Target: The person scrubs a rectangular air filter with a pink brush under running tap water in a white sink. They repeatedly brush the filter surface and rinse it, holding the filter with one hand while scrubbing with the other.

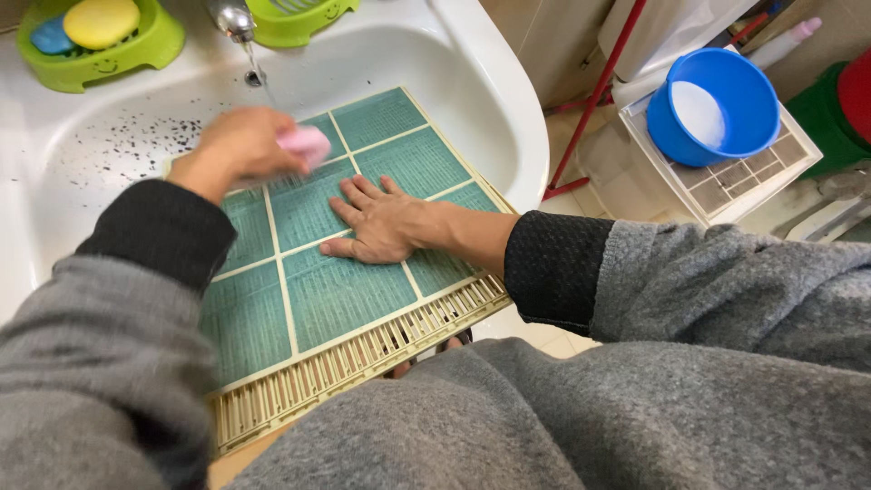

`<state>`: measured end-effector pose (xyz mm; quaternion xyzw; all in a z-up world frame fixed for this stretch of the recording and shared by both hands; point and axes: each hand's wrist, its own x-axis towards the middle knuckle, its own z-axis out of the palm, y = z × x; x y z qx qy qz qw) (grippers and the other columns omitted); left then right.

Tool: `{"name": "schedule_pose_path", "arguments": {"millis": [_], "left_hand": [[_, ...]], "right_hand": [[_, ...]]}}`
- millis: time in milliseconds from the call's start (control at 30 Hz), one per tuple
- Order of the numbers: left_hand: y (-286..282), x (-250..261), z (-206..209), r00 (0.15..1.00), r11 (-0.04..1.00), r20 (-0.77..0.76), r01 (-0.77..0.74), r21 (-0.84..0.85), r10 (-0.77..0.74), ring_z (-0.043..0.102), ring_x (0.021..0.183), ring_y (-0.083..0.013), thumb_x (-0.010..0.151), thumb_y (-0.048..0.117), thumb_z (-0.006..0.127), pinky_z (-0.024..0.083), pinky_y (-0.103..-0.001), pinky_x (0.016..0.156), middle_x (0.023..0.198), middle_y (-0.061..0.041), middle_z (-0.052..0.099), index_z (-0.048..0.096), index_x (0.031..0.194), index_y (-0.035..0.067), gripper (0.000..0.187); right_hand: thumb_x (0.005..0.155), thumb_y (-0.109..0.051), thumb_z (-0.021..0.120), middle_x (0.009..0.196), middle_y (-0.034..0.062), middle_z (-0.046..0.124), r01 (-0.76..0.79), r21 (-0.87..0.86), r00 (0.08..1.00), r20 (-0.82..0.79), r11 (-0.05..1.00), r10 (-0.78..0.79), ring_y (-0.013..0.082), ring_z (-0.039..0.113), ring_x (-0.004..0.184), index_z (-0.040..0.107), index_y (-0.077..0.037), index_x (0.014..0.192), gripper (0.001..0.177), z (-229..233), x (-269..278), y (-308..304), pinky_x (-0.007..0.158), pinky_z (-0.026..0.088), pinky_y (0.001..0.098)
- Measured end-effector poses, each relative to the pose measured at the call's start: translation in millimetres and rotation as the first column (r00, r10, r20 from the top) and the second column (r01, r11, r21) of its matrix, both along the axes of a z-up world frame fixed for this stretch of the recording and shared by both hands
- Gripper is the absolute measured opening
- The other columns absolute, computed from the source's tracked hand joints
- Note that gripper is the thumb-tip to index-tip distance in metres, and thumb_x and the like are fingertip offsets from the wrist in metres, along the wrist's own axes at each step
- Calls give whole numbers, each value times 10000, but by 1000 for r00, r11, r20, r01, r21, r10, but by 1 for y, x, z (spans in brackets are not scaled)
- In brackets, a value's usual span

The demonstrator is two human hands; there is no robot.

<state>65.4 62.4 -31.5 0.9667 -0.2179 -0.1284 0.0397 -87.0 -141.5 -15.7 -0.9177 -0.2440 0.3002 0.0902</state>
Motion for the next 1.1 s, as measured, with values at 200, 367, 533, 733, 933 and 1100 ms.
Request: {"name": "schedule_pose_path", "arguments": {"millis": [200,367,533,733,933,1100], "left_hand": [[42,19,-23,957,945,-2,-285,158,289,728,902,-367,754,460,799,563,-503,788,969,-142,774,807,947,167,350],[74,38,-24,927,928,116,-365,77,356,729,823,-360,836,465,757,549,-491,754,873,-141,745,787,833,165,302],[60,21,-21,959,959,25,-284,-4,284,728,824,-352,834,462,766,551,-483,756,882,-141,746,787,846,156,307],[54,-11,-6,947,945,-15,-321,-64,321,727,826,-342,831,458,778,552,-472,758,893,-141,748,787,862,146,314],[53,-4,-11,943,940,-23,-332,-83,331,726,827,-332,828,454,789,554,-462,761,904,-141,750,786,877,135,323],[49,15,-28,932,927,-33,-362,-96,361,725,828,-323,826,451,799,555,-454,762,913,-141,751,786,890,126,331]], "right_hand": [[925,-769,173,1683,220,-5,-11,-7,1000,-8,1000,11,372,-78,1553,99,-85,1617,976,10,-2,2,1240,8,569],[944,-715,289,1618,223,151,-68,-63,997,-42,996,65,388,160,1492,252,-67,1550,887,14,14,3,1196,175,557],[893,-384,597,1073,148,744,23,193,1000,-20,981,-20,318,710,999,752,-56,1127,431,2,111,1,898,546,424],[1031,-110,480,706,91,599,972,226,234,-951,65,-200,213,601,649,608,-6,804,281,-38,226,32,655,567,366],[1041,-113,350,784,165,613,926,-46,-15,-996,-374,86,296,654,729,569,64,858,336,-64,266,58,750,610,426],[1048,-104,310,814,171,631,919,-113,-37,-978,-378,203,305,677,768,578,88,884,368,-77,279,65,844,644,486]]}}
